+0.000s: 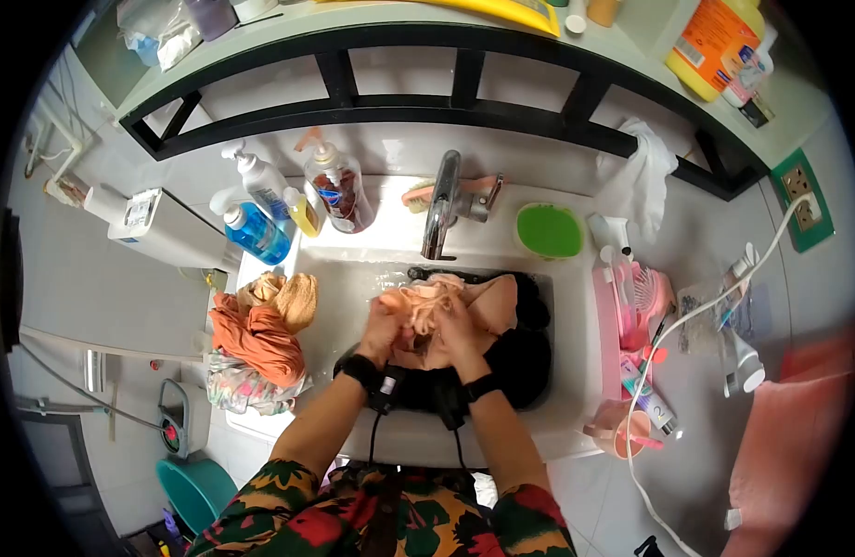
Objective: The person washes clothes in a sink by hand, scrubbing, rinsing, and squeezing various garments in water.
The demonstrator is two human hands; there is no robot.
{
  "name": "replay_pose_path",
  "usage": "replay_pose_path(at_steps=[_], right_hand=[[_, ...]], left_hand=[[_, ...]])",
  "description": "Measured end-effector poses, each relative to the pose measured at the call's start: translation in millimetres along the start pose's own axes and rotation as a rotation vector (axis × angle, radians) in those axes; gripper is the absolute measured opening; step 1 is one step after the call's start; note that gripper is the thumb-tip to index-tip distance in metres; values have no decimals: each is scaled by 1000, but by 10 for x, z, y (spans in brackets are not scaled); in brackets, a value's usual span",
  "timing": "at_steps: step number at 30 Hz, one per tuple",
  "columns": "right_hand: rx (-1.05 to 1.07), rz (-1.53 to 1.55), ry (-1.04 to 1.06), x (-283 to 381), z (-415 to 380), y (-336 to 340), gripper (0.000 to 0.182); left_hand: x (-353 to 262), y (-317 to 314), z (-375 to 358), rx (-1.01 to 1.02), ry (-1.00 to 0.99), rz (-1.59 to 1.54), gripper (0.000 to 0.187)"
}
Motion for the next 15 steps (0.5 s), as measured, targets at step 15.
replay_pose_path(at_steps=[15], right_hand=[[-32, 32, 196, 136, -21, 417, 44]], left_hand=[[-563, 568, 28, -491, -507, 656, 24]])
Point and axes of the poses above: each hand's wrist, its own z-axis towards the middle knuckle, its own y-axis out of the back of the hand, x = y × z, the point moved 9 cm from there along z, towards the middle knuckle, and after that the axes turned 9 degrees about -x, right-handed, at the moved point
